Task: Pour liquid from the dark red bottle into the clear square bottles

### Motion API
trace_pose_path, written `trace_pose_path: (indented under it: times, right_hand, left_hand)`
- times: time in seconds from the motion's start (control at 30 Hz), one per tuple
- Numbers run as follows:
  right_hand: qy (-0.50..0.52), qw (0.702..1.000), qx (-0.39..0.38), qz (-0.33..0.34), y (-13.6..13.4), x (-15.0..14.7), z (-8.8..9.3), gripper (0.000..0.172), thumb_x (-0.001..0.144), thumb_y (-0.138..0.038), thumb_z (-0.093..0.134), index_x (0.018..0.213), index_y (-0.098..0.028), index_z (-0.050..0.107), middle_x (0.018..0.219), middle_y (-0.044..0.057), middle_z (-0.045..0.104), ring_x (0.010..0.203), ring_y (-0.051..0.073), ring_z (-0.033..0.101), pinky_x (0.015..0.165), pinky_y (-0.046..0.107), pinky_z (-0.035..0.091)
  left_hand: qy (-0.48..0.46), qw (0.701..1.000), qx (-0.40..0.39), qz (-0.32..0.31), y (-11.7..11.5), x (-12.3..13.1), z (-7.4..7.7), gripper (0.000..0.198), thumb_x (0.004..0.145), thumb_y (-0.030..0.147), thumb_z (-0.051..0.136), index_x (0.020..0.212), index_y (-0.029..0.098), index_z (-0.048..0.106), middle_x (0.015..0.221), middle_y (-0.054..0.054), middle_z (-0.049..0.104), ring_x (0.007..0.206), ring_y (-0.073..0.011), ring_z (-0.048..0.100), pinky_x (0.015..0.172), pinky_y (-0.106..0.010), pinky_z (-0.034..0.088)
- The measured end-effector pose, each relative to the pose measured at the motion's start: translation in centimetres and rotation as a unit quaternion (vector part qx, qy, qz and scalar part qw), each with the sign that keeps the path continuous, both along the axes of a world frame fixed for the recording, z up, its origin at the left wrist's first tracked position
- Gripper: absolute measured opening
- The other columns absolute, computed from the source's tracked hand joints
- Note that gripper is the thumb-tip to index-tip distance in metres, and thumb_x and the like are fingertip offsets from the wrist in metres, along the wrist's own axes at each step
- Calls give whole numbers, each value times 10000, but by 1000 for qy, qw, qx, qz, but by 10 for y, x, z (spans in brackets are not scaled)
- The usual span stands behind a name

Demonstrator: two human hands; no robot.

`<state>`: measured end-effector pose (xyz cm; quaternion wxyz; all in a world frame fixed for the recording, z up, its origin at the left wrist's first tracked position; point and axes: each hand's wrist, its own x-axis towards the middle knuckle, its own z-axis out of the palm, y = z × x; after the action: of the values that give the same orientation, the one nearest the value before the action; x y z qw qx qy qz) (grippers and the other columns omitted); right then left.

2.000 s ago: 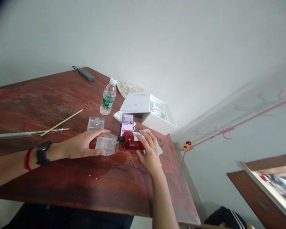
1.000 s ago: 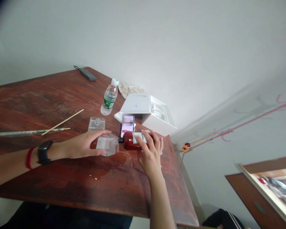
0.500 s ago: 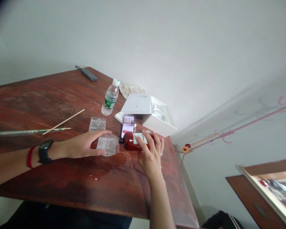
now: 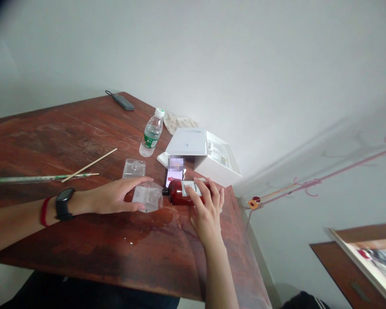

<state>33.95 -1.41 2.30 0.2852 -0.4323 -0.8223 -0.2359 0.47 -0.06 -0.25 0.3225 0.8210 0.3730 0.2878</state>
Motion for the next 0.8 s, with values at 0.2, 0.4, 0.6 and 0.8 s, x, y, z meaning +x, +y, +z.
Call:
trace_pose_path:
  times: [0.2, 0.4, 0.6, 0.8]
  right_hand:
    - [0, 1000, -1, 2, 0, 1, 0, 616, 876, -20, 659, 1391, -356, 650, 1476, 87, 702, 1517, 419, 497, 1284, 726, 262]
    - [-5, 1000, -5, 1, 0, 2, 0, 639, 852, -6, 656, 1388, -354, 640, 1484, 88, 694, 1531, 429, 482, 1285, 743, 254]
    - [-21, 1000, -15, 2, 3, 3, 2, 622, 856, 4, 643, 1377, -335, 632, 1496, 105, 682, 1503, 433, 501, 1271, 744, 279]
    - [-16, 1000, -24, 12, 7, 4, 5, 608, 862, -20, 655, 1372, -351, 639, 1475, 96, 691, 1469, 426, 523, 1257, 740, 293]
  left_hand:
    - [-2, 1000, 1, 0, 0, 1, 2, 866, 967, 711, 697, 1610, 171, 486, 1582, -196, 642, 1416, -414, 653, 1180, -481, 516]
    - [-7, 1000, 2, -4, 0, 1, 3, 829, 976, 696, 706, 1599, 193, 492, 1580, -182, 648, 1411, -399, 659, 1172, -467, 521]
    - [-17, 1000, -3, -11, -1, 0, 4, 818, 984, 649, 715, 1604, 172, 478, 1574, -183, 650, 1403, -382, 663, 1178, -446, 515]
    - [-17, 1000, 6, -11, 1, 0, 2, 837, 983, 672, 708, 1610, 171, 472, 1577, -194, 642, 1406, -396, 654, 1192, -477, 501]
